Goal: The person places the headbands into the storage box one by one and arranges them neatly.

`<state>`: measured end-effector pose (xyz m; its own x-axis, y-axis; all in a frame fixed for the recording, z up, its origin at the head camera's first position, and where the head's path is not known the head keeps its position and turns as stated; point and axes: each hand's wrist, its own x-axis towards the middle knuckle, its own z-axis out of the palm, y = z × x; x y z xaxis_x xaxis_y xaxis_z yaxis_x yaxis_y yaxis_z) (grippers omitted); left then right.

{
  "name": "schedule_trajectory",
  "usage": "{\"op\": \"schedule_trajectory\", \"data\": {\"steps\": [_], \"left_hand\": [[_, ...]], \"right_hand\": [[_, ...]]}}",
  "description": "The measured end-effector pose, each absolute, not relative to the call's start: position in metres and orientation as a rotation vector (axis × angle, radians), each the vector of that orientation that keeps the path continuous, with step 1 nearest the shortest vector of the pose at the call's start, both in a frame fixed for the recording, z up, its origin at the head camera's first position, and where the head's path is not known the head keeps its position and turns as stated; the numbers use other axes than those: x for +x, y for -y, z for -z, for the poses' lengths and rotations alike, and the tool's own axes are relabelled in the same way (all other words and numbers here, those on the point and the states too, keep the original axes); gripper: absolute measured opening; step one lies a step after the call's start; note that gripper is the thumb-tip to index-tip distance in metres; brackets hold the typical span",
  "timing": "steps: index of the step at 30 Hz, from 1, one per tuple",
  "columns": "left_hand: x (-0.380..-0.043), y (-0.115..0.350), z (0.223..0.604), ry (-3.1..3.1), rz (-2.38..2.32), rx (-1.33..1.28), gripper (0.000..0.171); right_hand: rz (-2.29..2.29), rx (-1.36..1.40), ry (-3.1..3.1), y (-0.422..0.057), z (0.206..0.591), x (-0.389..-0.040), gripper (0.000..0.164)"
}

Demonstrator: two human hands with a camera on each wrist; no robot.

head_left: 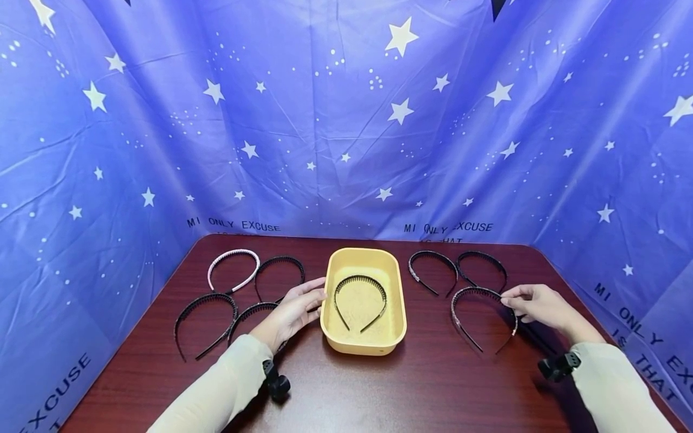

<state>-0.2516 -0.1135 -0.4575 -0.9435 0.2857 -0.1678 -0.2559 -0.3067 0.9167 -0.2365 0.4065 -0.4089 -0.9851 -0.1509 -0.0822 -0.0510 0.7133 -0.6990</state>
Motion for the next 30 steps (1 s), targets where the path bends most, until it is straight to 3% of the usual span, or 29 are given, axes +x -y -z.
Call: {"op": "schedule_trajectory", "data": {"steps": [30], "left_hand": [[-0.251, 0.113, 0.458, -1.604, -2.304, 0.048, 0.054]], "right_hand": [[1.133, -0.29, -2.784, -0.365, 0.385, -0.25, 0.032]]}}
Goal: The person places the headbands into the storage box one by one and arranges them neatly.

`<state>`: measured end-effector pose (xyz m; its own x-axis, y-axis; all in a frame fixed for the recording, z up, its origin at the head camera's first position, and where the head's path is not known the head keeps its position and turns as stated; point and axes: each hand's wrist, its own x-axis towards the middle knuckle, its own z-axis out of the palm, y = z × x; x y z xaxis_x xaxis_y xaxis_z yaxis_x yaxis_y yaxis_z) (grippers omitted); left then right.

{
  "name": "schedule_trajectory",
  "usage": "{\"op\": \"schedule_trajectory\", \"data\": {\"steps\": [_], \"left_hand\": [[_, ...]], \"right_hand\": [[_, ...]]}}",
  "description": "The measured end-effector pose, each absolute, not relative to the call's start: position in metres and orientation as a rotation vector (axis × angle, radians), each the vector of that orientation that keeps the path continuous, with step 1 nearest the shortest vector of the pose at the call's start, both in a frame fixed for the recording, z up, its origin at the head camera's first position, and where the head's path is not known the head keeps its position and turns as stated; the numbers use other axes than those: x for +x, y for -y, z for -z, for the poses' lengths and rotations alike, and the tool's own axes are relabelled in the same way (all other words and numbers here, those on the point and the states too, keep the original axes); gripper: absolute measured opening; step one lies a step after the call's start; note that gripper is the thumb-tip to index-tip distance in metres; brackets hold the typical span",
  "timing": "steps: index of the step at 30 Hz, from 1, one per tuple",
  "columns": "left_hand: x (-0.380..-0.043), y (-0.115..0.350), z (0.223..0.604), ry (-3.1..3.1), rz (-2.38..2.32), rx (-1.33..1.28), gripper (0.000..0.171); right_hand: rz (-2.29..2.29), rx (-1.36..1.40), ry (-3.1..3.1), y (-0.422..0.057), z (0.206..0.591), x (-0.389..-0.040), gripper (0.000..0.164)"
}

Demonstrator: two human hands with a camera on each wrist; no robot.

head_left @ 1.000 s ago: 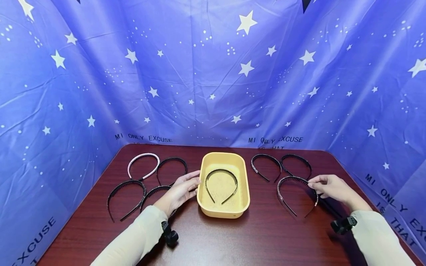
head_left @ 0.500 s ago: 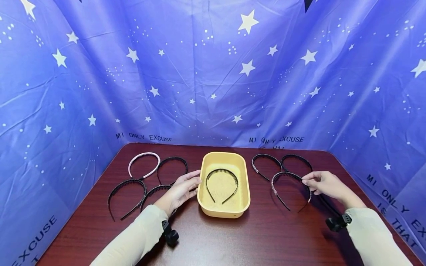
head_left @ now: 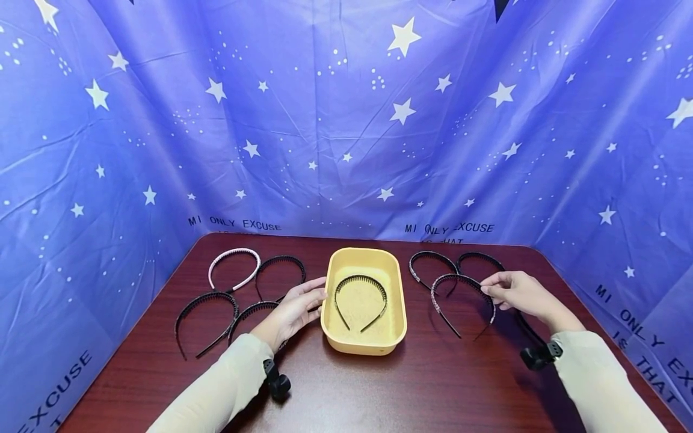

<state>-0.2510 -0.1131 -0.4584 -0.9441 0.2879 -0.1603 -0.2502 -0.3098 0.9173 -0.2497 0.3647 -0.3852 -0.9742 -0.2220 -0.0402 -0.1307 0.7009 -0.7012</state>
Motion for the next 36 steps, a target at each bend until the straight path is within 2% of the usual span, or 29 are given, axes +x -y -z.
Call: {"op": "schedule_trajectory", "data": {"steps": [24, 36], "left_hand": [[-0.251, 0.114, 0.458, -1.599, -2.304, 0.053, 0.055], [-0.252, 0.114, 0.458, -1.581, -2.311, 0.06, 0.055]], "right_hand": [[1.104, -0.409, -2.789, -0.327, 0.367, -0.269, 0.034], [1.192, -0.43, -2.735, -0.31, 0.367, -0.277, 0.029]]}}
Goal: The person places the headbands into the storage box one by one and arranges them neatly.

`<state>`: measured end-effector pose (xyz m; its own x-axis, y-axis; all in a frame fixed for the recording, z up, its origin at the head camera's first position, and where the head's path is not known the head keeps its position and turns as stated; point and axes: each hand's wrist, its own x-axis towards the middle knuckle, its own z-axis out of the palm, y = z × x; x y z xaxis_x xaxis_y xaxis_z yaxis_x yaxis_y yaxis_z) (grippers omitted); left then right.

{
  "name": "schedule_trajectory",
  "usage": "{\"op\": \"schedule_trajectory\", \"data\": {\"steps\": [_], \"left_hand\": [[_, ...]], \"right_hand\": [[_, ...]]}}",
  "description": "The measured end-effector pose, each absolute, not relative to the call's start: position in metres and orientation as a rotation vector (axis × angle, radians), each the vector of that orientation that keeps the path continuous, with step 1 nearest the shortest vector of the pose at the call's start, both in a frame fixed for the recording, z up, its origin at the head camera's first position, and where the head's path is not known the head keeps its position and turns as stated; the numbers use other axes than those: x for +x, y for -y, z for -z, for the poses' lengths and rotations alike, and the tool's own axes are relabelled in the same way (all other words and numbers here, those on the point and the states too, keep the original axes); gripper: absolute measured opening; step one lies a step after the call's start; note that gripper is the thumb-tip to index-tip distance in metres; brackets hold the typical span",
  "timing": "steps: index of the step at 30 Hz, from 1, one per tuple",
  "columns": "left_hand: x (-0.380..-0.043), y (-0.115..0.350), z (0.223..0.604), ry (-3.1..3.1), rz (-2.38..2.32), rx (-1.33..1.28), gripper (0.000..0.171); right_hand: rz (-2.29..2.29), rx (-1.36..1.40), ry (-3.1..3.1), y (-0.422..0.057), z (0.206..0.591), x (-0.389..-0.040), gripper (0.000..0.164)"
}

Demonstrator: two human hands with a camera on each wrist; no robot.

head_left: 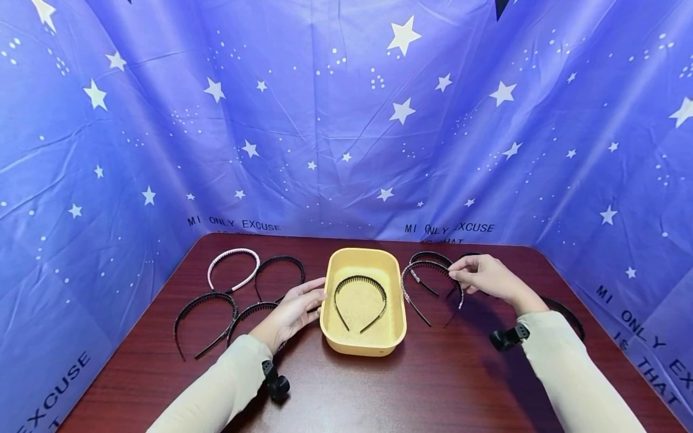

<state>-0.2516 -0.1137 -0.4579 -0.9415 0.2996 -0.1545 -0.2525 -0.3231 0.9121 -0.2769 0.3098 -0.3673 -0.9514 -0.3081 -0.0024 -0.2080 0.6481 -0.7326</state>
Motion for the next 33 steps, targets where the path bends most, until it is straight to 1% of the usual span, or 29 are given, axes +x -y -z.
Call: {"op": "schedule_trajectory", "data": {"steps": [16, 29, 33], "left_hand": [[-0.25, 0.114, 0.458, -1.609, -2.303, 0.06, 0.055], [-0.251, 0.114, 0.457, -1.611, -2.305, 0.051, 0.054], [-0.251, 0.113, 0.458, -1.609, -2.307, 0.044, 0.054]], "right_hand": [[1.266, -0.438, -2.672, -0.291, 0.369, -0.279, 0.03], [1.356, -0.412, -2.643, -0.269, 0.381, -0.279, 0.025], [1.381, -0.404, -2.624, -0.261, 0.383, -0.279, 0.028]]}}
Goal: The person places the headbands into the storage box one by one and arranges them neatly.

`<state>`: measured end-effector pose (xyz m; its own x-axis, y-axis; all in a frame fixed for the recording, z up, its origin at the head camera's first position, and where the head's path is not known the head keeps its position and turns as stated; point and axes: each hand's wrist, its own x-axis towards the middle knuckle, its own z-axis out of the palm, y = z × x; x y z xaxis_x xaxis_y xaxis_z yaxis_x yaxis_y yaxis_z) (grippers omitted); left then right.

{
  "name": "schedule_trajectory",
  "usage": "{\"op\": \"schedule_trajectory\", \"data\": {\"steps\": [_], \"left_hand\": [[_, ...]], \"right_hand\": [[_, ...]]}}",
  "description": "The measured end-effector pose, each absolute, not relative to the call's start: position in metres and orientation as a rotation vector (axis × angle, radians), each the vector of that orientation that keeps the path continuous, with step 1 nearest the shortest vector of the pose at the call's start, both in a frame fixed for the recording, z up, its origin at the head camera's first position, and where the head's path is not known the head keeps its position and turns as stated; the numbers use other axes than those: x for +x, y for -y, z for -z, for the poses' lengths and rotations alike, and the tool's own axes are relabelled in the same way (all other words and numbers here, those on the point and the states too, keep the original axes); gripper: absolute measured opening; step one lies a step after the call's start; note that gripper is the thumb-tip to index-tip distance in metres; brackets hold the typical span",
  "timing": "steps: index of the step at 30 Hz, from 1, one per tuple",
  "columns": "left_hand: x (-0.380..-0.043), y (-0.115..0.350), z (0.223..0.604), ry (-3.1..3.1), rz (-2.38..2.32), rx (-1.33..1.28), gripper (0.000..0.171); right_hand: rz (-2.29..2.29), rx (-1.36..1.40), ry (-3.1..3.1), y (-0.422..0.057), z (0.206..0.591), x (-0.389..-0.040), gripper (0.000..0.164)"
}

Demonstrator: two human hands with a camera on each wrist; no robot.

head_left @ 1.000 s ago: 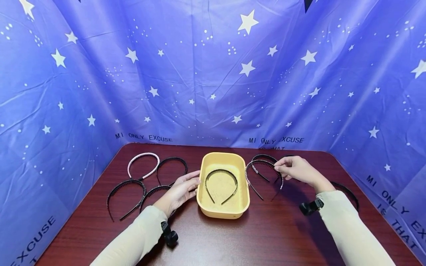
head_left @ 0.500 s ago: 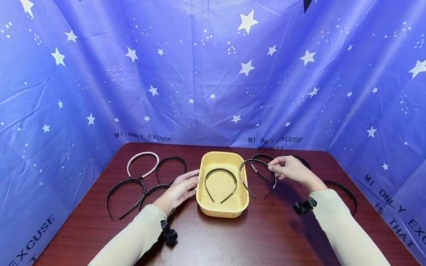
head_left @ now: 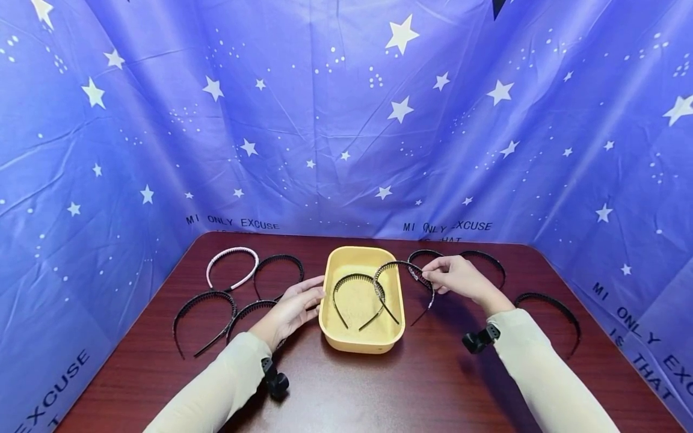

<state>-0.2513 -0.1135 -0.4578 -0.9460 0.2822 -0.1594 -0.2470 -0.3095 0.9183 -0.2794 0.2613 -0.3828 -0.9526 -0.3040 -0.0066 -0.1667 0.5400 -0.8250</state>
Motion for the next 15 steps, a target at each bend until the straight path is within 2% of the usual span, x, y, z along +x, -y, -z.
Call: {"op": "schedule_trajectory", "data": {"steps": [15], "left_hand": [[-0.252, 0.112, 0.459, -1.612, -2.324, 0.023, 0.052]], "right_hand": [[1.506, -0.405, -2.576, -0.24, 0.39, -0.277, 0.028]]}}
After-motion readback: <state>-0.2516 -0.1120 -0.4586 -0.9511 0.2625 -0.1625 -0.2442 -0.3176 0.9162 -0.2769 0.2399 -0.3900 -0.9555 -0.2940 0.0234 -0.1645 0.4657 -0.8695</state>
